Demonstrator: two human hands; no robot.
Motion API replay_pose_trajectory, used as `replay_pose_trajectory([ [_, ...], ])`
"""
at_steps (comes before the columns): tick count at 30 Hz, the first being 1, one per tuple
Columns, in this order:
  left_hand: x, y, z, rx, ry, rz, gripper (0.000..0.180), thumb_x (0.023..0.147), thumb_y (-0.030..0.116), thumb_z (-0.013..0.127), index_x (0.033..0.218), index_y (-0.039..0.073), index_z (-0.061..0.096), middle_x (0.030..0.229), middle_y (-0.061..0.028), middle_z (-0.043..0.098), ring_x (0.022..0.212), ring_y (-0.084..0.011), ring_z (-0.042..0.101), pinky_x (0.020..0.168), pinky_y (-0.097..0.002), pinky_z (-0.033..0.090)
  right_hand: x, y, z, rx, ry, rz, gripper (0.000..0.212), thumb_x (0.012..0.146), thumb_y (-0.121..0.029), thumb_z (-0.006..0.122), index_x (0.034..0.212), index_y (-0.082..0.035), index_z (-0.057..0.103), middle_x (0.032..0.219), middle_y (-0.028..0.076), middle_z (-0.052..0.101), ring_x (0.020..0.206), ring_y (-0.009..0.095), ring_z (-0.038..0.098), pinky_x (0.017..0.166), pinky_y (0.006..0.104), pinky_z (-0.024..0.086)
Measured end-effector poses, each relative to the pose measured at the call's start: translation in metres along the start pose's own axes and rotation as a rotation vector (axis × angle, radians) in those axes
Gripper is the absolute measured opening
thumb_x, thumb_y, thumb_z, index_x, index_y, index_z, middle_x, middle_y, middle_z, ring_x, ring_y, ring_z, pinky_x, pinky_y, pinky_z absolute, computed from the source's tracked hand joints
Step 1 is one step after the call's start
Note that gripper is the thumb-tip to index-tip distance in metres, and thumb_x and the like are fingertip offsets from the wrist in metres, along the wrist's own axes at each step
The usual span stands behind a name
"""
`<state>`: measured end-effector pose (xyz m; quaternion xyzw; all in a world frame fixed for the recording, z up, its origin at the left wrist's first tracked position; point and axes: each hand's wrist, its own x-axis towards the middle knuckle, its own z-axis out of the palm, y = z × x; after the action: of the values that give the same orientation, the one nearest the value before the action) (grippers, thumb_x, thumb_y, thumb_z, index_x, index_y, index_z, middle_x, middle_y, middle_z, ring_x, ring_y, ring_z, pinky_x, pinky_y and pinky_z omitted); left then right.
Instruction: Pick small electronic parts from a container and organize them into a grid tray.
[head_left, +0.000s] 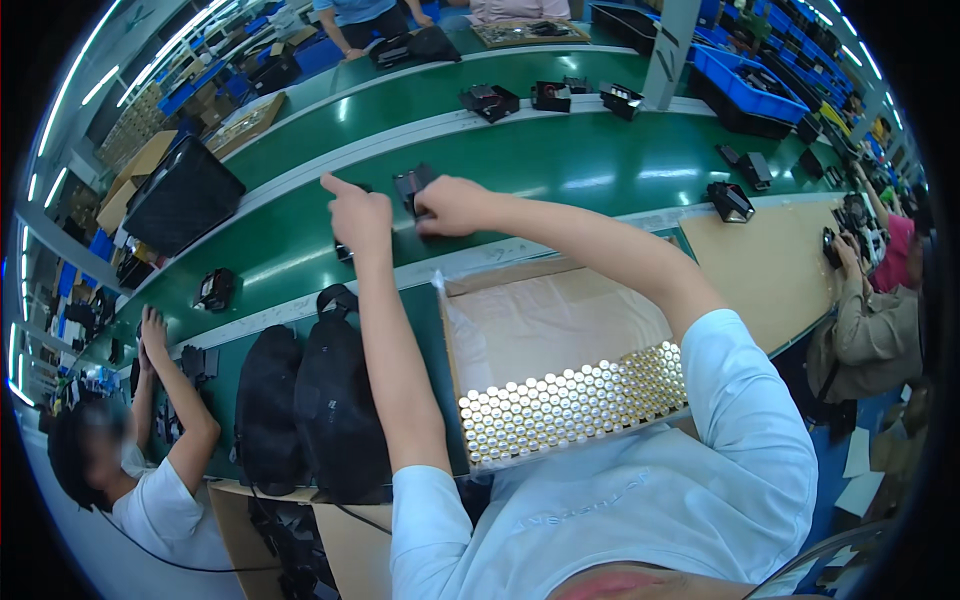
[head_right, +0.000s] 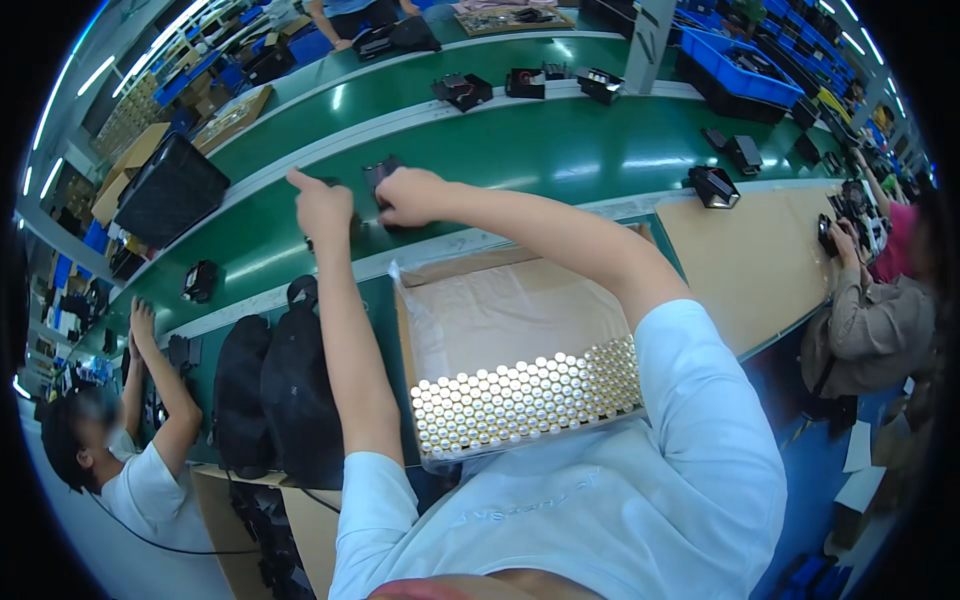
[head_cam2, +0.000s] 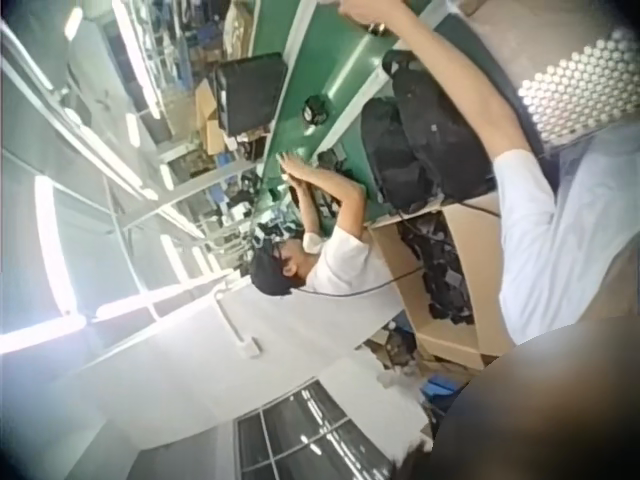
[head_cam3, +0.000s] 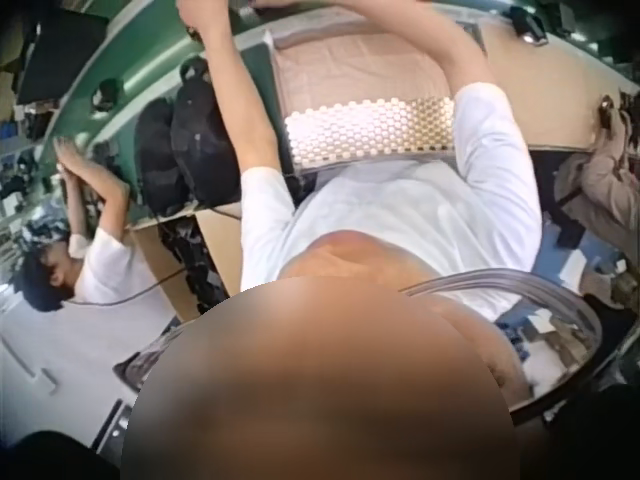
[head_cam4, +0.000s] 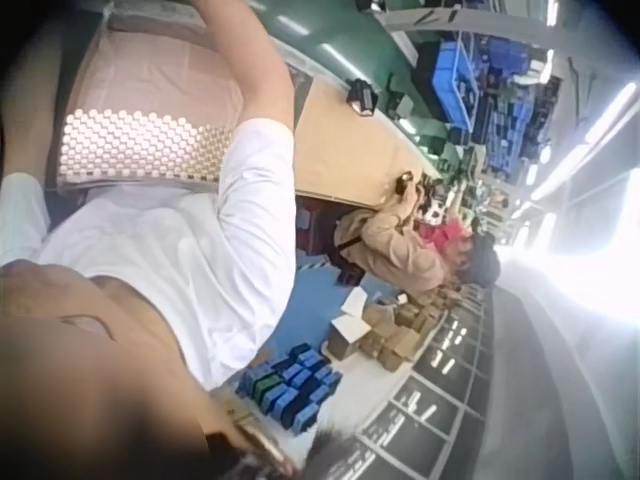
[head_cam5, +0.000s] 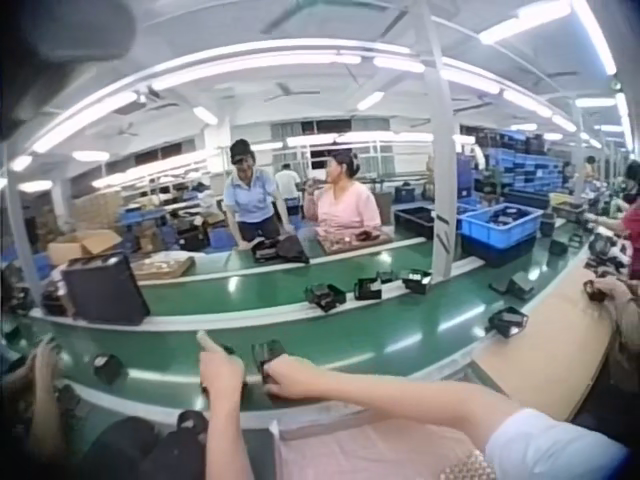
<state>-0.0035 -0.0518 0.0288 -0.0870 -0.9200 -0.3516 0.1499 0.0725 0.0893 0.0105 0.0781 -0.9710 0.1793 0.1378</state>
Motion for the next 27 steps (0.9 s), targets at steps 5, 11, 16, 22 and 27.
replay_pose_trajectory([
  [5,0.002,-0.009,0.015,0.522,0.281,0.344,0.051,0.082,0.014,0.059,0.127,0.0,0.041,0.112,-0.0276,0.057,0.089,-0.038,0.064,0.076,-0.044,0.05,-0.033,0.016,-0.038,-0.177,-0.206,-0.001,0.016,0.076,-0.015,0.063,0.084,-0.003,0.069,0.081,0.011,0.069,0.074,0.031,0.064,0.07,0.0397,0.052],
  [11,0.003,-0.002,0.039,0.239,-0.375,0.448,0.049,0.083,0.018,0.061,0.129,0.002,0.048,0.117,-0.0223,0.059,0.099,-0.0371,0.062,0.082,-0.0446,0.049,-0.085,0.079,-0.081,0.048,-0.06,0.039,0.025,0.08,-0.011,0.06,0.101,-0.003,0.071,0.097,0.008,0.072,0.076,0.026,0.065,0.073,0.0352,0.052],
  [16,-0.004,-0.008,0.049,-0.062,-0.429,0.364,0.053,0.08,0.021,0.066,0.127,0.001,0.052,0.114,-0.0232,0.063,0.103,-0.0403,0.061,0.091,-0.0412,0.049,-0.165,0.036,-0.152,0.145,-0.206,0.098,0.02,0.085,-0.011,0.059,0.098,-0.001,0.07,0.09,0.008,0.071,0.071,0.021,0.062,0.068,0.0315,0.05],
  [22,0.004,-0.014,0.049,-0.253,-0.477,0.12,0.051,0.081,0.02,0.064,0.126,0.001,0.051,0.109,-0.0197,0.064,0.091,-0.032,0.065,0.08,-0.037,0.053,-0.275,0.004,-0.17,0.199,-0.272,0.14,0.02,0.082,-0.011,0.059,0.095,-0.001,0.071,0.088,0.009,0.071,0.071,0.024,0.062,0.069,0.0328,0.051],
  [27,-0.002,0.012,0.021,-0.957,-0.767,-0.224,0.038,0.086,0.009,0.051,0.123,0.002,0.053,0.106,-0.017,0.065,0.076,-0.0226,0.062,0.064,-0.0282,0.049,-0.333,-0.008,-0.154,-0.046,-0.266,0.142,0.021,0.088,-0.015,0.057,0.098,-0.002,0.069,0.097,0.009,0.069,0.085,0.027,0.062,0.079,0.0348,0.051],
])
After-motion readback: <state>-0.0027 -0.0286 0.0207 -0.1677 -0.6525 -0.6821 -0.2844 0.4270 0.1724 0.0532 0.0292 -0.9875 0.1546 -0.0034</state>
